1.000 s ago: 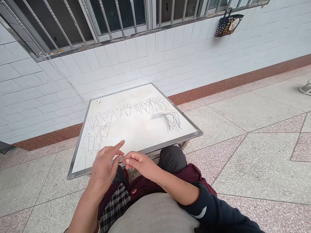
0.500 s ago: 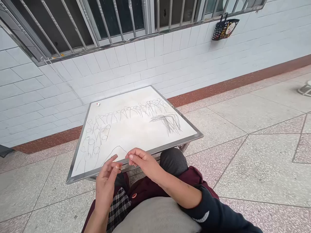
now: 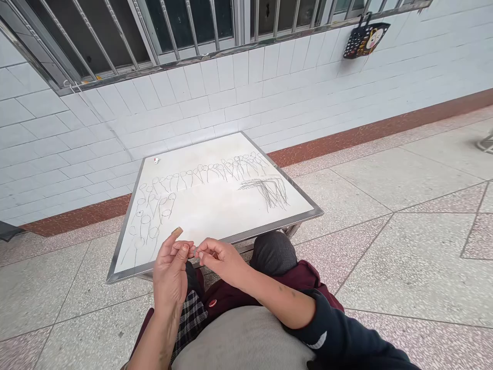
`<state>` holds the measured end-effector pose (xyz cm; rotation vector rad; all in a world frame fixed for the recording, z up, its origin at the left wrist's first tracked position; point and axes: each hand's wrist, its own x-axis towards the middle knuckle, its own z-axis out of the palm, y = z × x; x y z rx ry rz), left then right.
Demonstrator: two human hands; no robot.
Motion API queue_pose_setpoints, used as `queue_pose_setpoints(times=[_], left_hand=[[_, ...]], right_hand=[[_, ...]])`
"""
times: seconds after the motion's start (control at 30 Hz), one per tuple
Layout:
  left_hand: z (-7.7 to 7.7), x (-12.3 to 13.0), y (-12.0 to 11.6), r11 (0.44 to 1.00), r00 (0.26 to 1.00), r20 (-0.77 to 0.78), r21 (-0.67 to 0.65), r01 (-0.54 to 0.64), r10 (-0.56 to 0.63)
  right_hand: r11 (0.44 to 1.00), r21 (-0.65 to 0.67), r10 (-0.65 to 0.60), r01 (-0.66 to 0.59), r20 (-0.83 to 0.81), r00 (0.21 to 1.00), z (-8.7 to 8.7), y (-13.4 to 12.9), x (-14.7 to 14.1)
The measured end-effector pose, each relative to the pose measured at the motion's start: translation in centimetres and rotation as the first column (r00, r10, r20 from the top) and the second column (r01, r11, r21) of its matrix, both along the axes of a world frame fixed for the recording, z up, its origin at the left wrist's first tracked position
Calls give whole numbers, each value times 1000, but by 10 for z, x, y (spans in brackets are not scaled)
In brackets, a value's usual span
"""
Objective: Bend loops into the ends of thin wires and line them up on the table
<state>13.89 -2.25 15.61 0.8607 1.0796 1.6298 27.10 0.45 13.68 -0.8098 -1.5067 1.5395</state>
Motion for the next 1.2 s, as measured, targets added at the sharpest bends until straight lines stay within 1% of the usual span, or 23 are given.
queue_pose_setpoints(times=[0.13, 0.23, 0.33, 0.43, 0.53, 0.63, 0.77, 0.9, 1.07, 1.13, 1.2], left_hand=[[-2, -1, 0, 998, 999, 14, 42, -52, 51], [-1, -2, 1, 990, 992, 57, 77, -121, 116], [3, -3, 1, 977, 981, 78, 103, -187, 180], [10, -6, -1, 965, 972, 73, 130, -229, 221], [14, -9, -3, 958, 968, 80, 147, -248, 239], [15, -11, -4, 955, 965, 95, 150, -257, 245], [16, -16, -4, 947, 957, 114, 150, -283, 268], [18, -22, -4, 941, 953, 120, 165, -296, 279], [22, -32, -4, 929, 941, 129, 167, -331, 312], [26, -40, -5, 913, 929, 143, 183, -364, 342], [33, -50, -5, 890, 914, 162, 217, -402, 373]], right_hand=[[999, 30, -26, 24, 70, 997, 5, -2, -6], [998, 51, -44, 39, 104, 994, 7, -4, -10], [998, 41, -56, 51, 129, 990, 5, -5, -13], [998, 48, -41, 35, 134, 990, 1, -7, -15], [989, 142, -56, 31, 181, 982, 0, -9, -15], [962, 269, -109, 41, 243, 964, 4, -12, -14], [945, 327, -119, 20, 287, 951, 5, -16, -13], [931, 365, -117, -13, 333, 936, 0, -19, -11], [939, 335, -63, -77, 388, 920, -6, -22, -7], [937, 327, -29, -120, 419, 908, -13, -22, -3], [933, 323, -14, -161, 477, 879, -24, -20, 3]])
